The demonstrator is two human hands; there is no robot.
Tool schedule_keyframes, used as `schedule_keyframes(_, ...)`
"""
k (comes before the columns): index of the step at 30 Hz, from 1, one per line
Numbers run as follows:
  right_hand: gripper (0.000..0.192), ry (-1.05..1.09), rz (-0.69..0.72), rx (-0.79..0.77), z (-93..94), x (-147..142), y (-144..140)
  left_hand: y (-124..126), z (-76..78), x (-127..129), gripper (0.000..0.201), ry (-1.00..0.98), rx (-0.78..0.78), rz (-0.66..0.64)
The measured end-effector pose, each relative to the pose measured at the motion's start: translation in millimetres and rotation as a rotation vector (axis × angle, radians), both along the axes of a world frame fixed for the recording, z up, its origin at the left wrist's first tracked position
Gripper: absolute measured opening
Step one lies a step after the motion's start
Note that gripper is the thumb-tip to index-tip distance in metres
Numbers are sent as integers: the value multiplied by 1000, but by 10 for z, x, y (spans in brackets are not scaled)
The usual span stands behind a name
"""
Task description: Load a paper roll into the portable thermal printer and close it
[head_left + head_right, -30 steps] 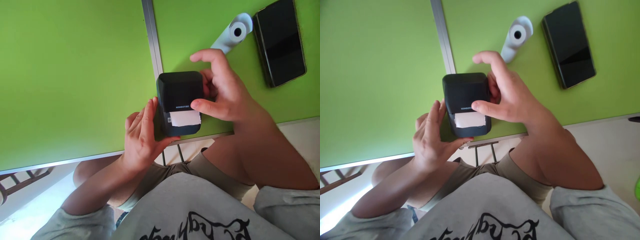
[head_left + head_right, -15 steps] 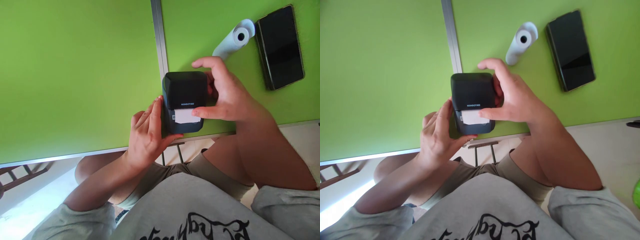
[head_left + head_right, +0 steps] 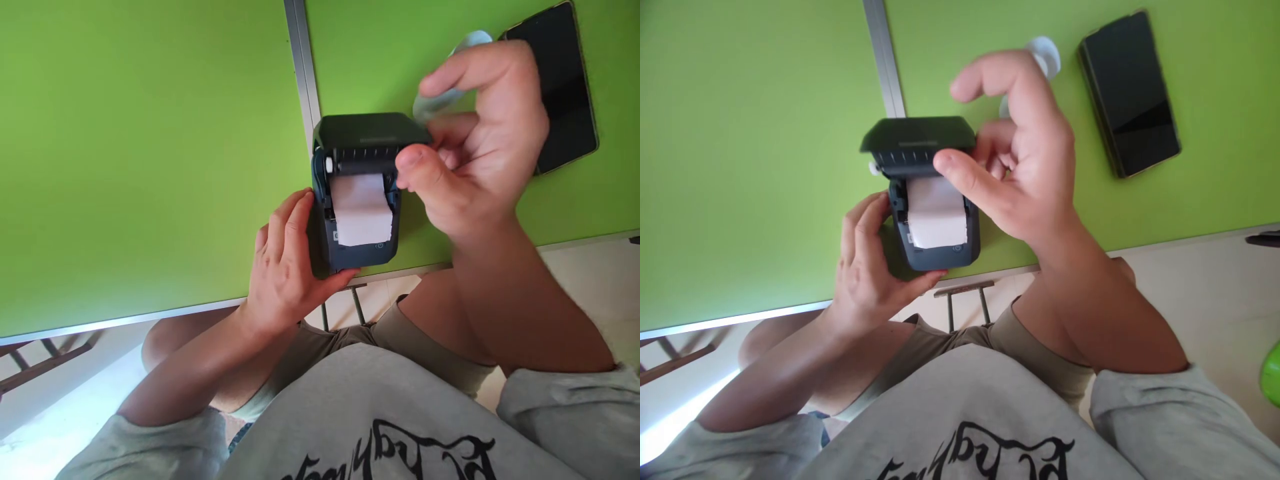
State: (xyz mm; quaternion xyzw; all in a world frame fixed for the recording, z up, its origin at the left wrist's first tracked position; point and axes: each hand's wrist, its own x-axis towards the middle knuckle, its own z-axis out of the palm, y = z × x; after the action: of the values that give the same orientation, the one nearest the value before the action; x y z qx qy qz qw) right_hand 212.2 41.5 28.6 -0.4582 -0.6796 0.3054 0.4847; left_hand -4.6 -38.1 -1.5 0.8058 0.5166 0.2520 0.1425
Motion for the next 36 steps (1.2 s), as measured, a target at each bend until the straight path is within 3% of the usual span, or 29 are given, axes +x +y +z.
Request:
schedule_keyframes(4, 29, 82, -71, 137, -70, -86, 45, -6, -26, 16, 100, 101, 30, 17)
schedule_keyframes(8, 31, -68, -91, 298, -145, -119, 73, -9, -34, 18, 101, 141, 49, -8)
schedule_keyframes(11, 26, -129, -42, 317, -198, -135, 82, -7, -40, 9, 100, 142, 53, -23)
schedule_keyframes(15, 21, -237, -11, 202, -178, -145, 81, -5, -44, -4, 100, 133, 50, -35)
schedule_keyframes(20, 11, -613, 20, -9, 50, -183, 76, 6, -17, -2, 97, 140, 36, -48)
schedule_keyframes(24, 18, -809, 38, -185, 194, -224, 92, 8, -7, 5, 99, 133, 7, -44)
schedule_keyframes(27, 19, -829, 96, -221, 241, -188, 107, 6, -8, 9, 101, 135, 9, -36)
schedule_keyframes(32, 18, -763, 314, -337, 307, -69, 145, 2, -9, 11, 100, 155, 18, -33)
schedule_keyframes(36, 23, -802, 316, -359, 328, -61, 173, 4, -17, 12, 100, 164, 37, -36)
